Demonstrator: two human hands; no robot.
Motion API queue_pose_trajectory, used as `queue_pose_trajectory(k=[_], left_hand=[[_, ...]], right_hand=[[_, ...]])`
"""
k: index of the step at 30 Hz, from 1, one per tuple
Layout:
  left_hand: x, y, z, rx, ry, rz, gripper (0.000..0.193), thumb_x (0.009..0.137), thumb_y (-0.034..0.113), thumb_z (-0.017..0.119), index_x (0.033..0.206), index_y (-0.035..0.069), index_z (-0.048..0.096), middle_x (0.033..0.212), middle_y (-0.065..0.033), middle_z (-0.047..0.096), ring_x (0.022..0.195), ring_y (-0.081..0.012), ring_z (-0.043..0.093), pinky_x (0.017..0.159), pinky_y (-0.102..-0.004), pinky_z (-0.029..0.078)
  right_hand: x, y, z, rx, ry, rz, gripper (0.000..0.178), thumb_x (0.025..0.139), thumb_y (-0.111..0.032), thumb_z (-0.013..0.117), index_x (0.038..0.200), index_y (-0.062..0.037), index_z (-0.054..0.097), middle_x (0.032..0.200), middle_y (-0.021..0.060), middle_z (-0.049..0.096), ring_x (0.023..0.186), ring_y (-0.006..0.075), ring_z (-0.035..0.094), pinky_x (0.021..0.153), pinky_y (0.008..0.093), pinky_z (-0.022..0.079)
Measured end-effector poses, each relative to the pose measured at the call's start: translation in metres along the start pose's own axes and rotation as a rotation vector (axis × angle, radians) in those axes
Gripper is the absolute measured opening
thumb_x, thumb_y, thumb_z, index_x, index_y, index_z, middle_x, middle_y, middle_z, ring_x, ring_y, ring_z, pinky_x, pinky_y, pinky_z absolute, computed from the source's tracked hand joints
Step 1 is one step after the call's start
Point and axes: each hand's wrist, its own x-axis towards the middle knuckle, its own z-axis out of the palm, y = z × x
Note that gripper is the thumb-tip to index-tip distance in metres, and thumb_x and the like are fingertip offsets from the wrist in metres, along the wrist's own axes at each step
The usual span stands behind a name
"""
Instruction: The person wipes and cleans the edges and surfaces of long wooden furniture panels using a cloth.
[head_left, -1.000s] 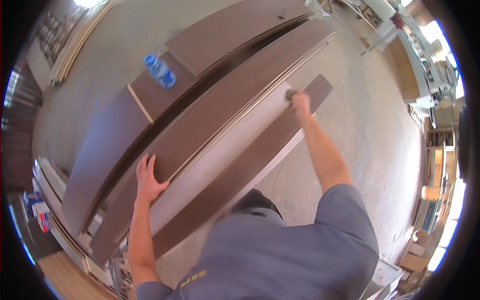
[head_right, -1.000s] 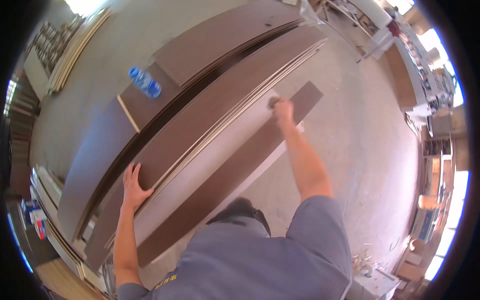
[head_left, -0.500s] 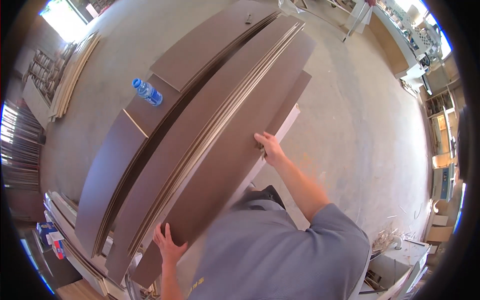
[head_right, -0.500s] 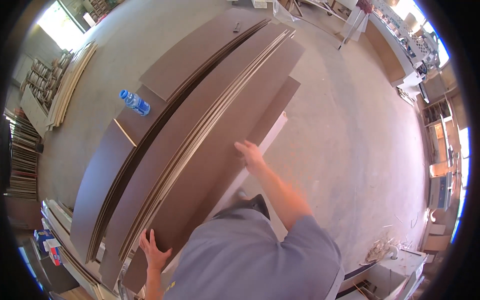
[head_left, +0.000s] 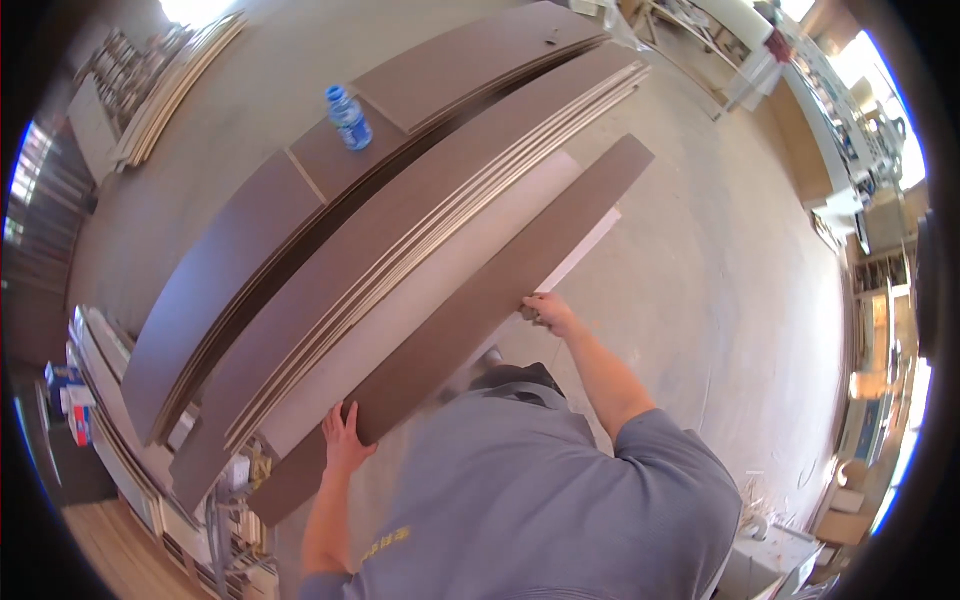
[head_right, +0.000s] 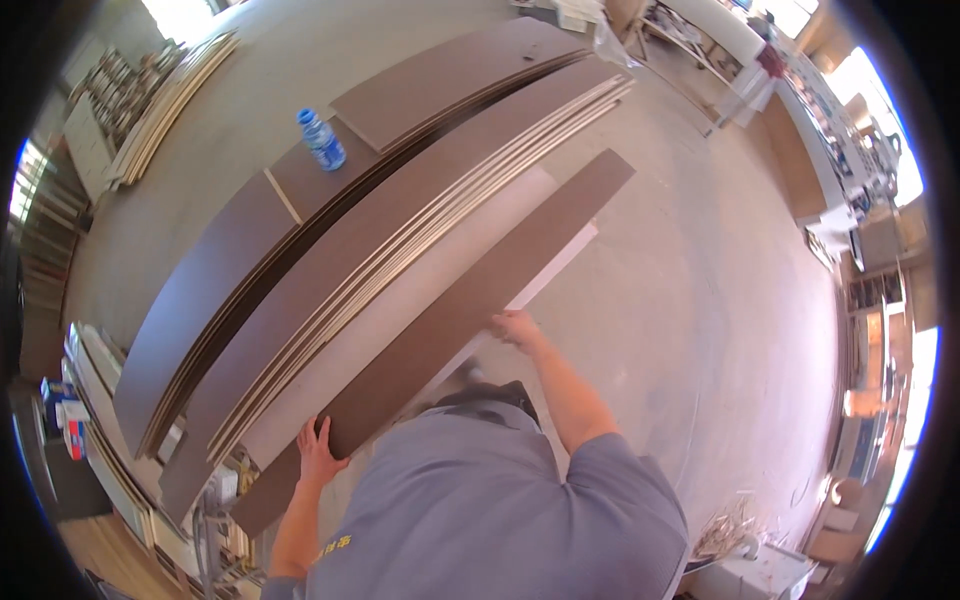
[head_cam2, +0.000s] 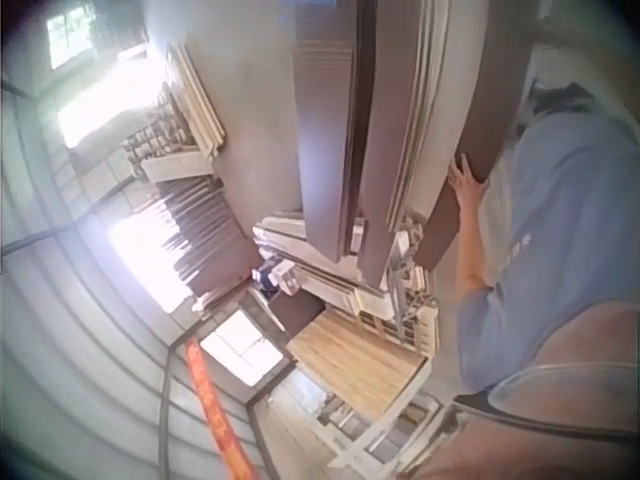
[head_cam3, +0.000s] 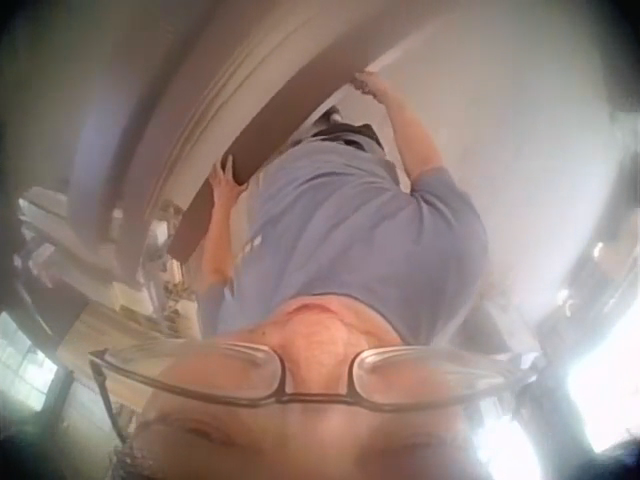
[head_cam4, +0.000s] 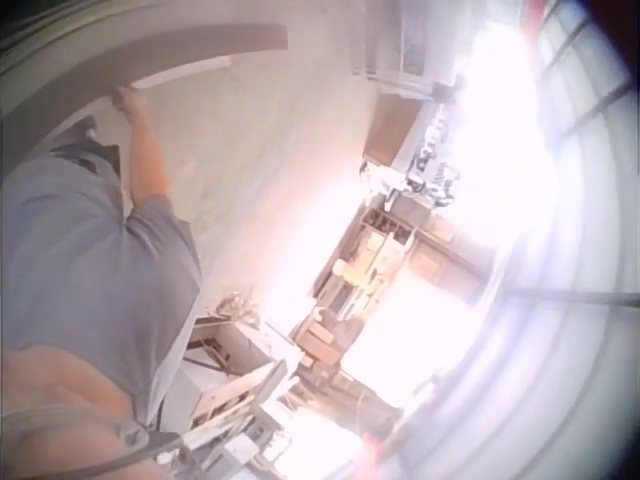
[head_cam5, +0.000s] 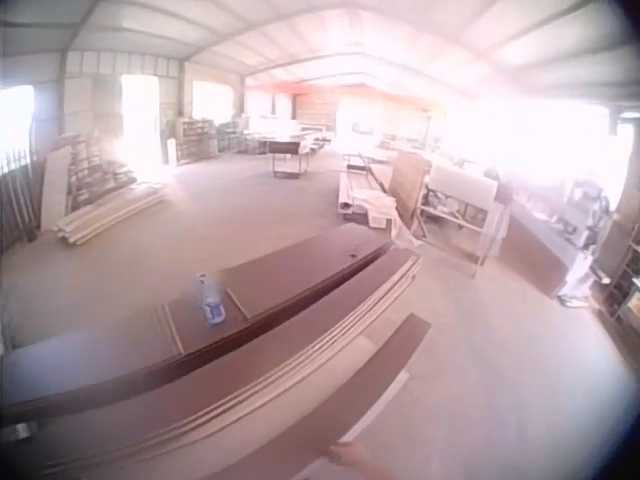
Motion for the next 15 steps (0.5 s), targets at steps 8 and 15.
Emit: queue_pose_trajectory(k=[8, 15], left_hand=[[0.004, 0.006, 0.01, 0.075, -0.023, -0.088, 0.125, 0.064, 0.034, 0.099, 0.166, 0.013, 0.03, 0.162, -0.0233, 0.031, 0.151, -0.0496, 0.03, 0.126, -0.0654, 0.023], [0.037, 0.014, 0.003, 0.066, -0.197, -0.19, 0.126, 0.065, 0.039, 0.098, 0.167, 0.011, 0.029, 0.167, -0.0249, 0.026, 0.156, -0.0489, 0.024, 0.129, -0.0657, 0.018]], right_hand=[[-0.041, -0.13, 0.078, -0.787, 0.013, -0.527, 0.03, 0.094, -0.011, 0.065, 0.122, -0.0048, 0.074, 0.11, 0.014, 0.074, 0.105, 0.0222, 0.071, 0.096, 0.0378, 0.056], [0.004, -0.166, 0.251, -0.895, -0.275, -1.355, 0.04, 0.094, 0.002, 0.061, 0.133, -0.0018, 0.07, 0.148, 0.0182, 0.062, 0.141, 0.0388, 0.055, 0.118, 0.0465, 0.046]])
